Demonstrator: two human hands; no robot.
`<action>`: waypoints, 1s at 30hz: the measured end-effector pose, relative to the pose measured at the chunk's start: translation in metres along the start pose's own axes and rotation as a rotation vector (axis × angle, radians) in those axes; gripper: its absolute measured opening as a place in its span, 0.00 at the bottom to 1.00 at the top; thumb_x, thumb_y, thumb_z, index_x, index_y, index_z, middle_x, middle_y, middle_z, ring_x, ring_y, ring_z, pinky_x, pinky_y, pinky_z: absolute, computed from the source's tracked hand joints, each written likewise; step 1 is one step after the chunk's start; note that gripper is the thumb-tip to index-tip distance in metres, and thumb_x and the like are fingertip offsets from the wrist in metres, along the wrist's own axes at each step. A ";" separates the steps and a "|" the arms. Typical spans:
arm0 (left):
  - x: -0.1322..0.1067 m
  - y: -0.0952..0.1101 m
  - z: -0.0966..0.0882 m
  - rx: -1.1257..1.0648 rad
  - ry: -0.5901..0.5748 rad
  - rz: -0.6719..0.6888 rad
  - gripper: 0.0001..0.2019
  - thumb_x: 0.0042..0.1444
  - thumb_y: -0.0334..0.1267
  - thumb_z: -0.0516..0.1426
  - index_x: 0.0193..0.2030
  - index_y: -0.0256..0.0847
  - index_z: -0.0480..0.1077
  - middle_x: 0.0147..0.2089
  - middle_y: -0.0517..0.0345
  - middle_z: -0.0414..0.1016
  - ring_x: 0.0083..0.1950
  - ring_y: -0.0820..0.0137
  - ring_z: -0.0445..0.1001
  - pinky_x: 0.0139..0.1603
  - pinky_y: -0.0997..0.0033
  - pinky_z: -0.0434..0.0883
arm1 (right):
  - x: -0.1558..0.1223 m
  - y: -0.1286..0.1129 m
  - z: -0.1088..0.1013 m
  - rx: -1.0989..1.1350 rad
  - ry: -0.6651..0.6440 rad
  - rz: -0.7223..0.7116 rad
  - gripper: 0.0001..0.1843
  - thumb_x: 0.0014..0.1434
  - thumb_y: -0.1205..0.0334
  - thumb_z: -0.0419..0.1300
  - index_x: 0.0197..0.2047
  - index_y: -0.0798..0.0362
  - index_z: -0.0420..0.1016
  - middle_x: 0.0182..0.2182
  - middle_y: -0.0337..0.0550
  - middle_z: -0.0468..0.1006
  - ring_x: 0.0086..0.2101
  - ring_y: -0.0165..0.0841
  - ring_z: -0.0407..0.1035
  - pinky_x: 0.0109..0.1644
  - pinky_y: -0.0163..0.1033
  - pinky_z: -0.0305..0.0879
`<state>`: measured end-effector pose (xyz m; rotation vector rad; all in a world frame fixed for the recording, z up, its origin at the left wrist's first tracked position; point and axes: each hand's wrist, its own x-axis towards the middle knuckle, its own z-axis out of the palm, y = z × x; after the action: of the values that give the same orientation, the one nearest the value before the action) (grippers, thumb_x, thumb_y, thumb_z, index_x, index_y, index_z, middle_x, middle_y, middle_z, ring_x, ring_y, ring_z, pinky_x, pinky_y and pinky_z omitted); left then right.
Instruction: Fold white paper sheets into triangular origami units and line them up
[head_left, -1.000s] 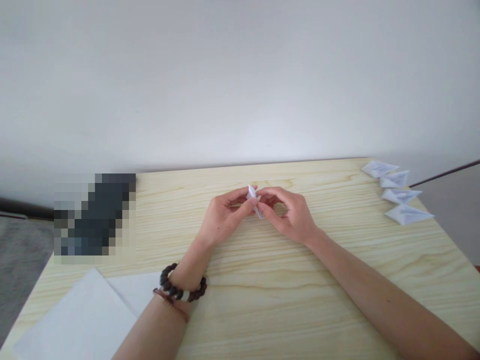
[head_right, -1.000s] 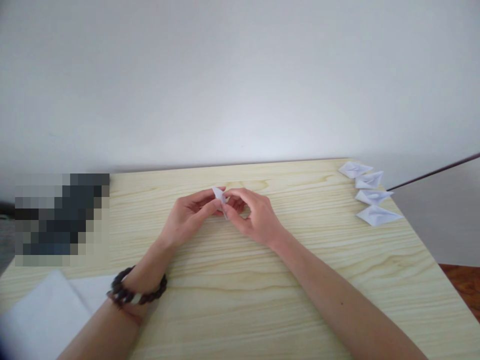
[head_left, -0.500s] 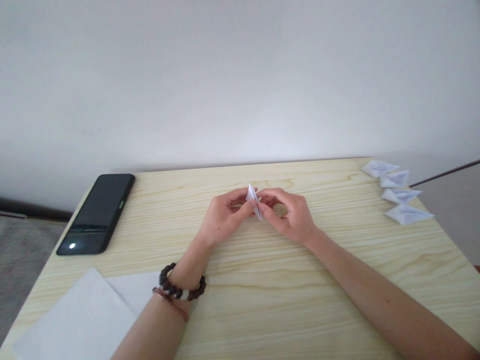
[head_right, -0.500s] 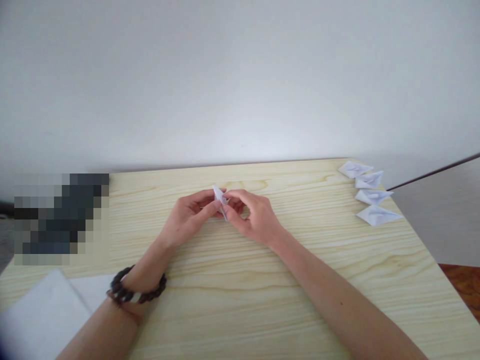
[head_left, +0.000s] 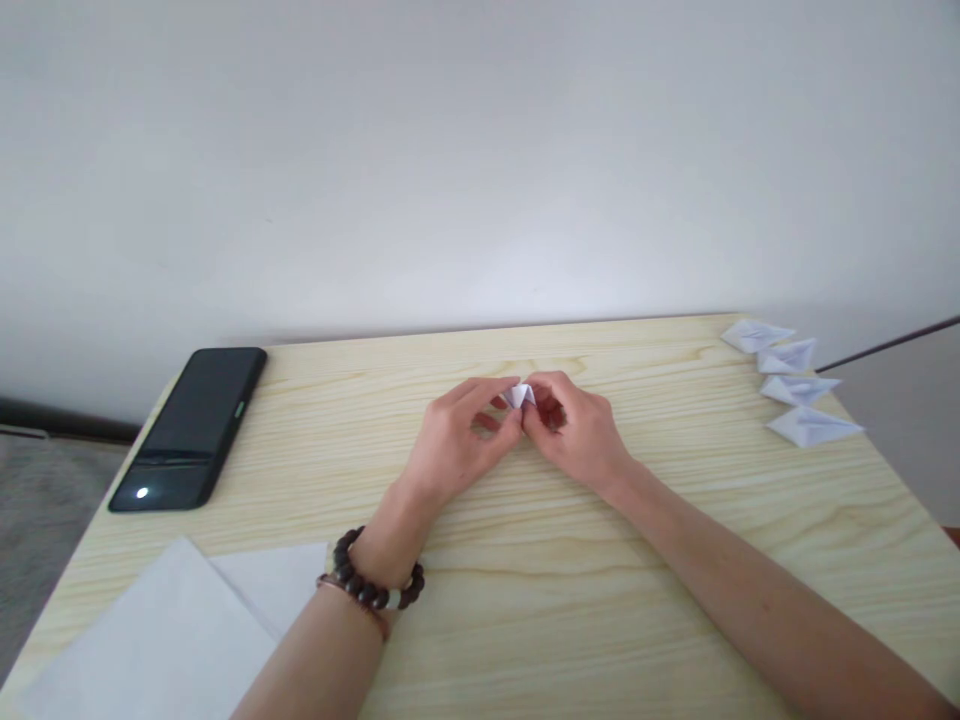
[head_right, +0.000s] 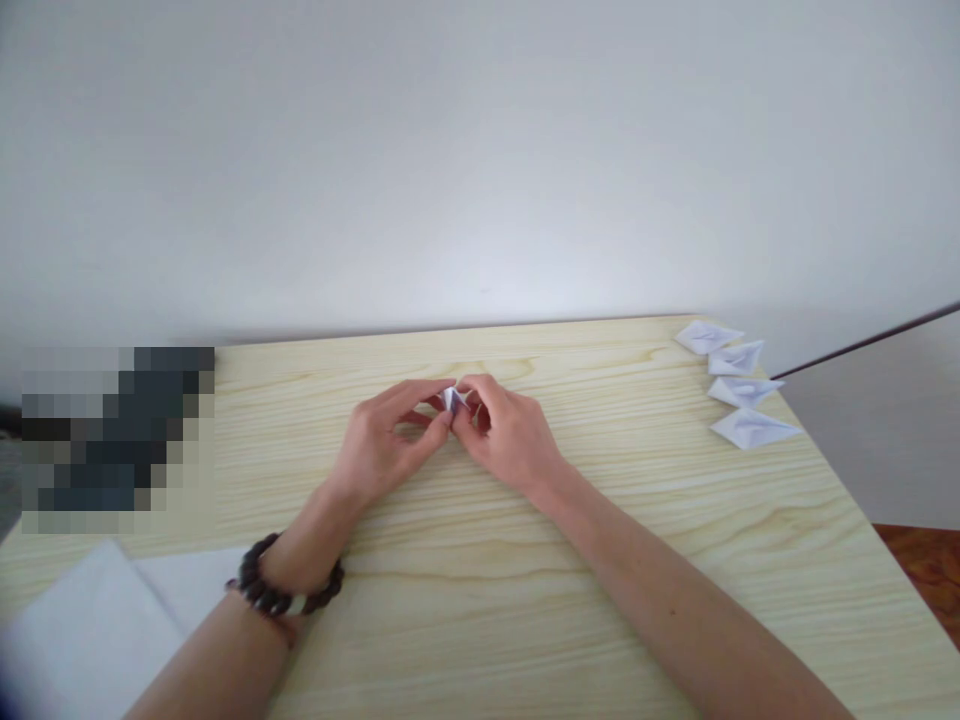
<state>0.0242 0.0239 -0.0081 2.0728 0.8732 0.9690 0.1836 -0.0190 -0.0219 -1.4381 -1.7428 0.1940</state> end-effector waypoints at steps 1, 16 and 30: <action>0.000 0.000 0.000 0.042 0.008 0.021 0.14 0.56 0.34 0.55 0.49 0.36 0.73 0.44 0.51 0.78 0.40 0.72 0.77 0.34 0.77 0.77 | 0.000 0.000 0.000 0.003 -0.002 -0.002 0.07 0.57 0.66 0.56 0.41 0.50 0.68 0.25 0.36 0.78 0.23 0.27 0.72 0.27 0.29 0.66; -0.001 0.015 0.008 0.626 -0.024 -0.310 0.11 0.59 0.40 0.52 0.42 0.41 0.73 0.31 0.56 0.77 0.35 0.63 0.76 0.31 0.69 0.66 | -0.001 0.001 0.001 -0.197 0.060 -0.227 0.07 0.62 0.66 0.54 0.31 0.51 0.69 0.19 0.35 0.74 0.19 0.26 0.67 0.25 0.29 0.59; -0.004 0.005 0.007 0.376 0.014 -0.146 0.10 0.56 0.35 0.54 0.45 0.39 0.70 0.38 0.56 0.75 0.36 0.68 0.72 0.36 0.70 0.66 | -0.002 0.000 0.002 -0.086 -0.015 -0.140 0.09 0.57 0.67 0.55 0.42 0.52 0.71 0.25 0.36 0.78 0.20 0.27 0.67 0.27 0.31 0.62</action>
<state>0.0291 0.0163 -0.0089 2.2717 1.2754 0.7868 0.1826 -0.0197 -0.0242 -1.3721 -1.8757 0.0556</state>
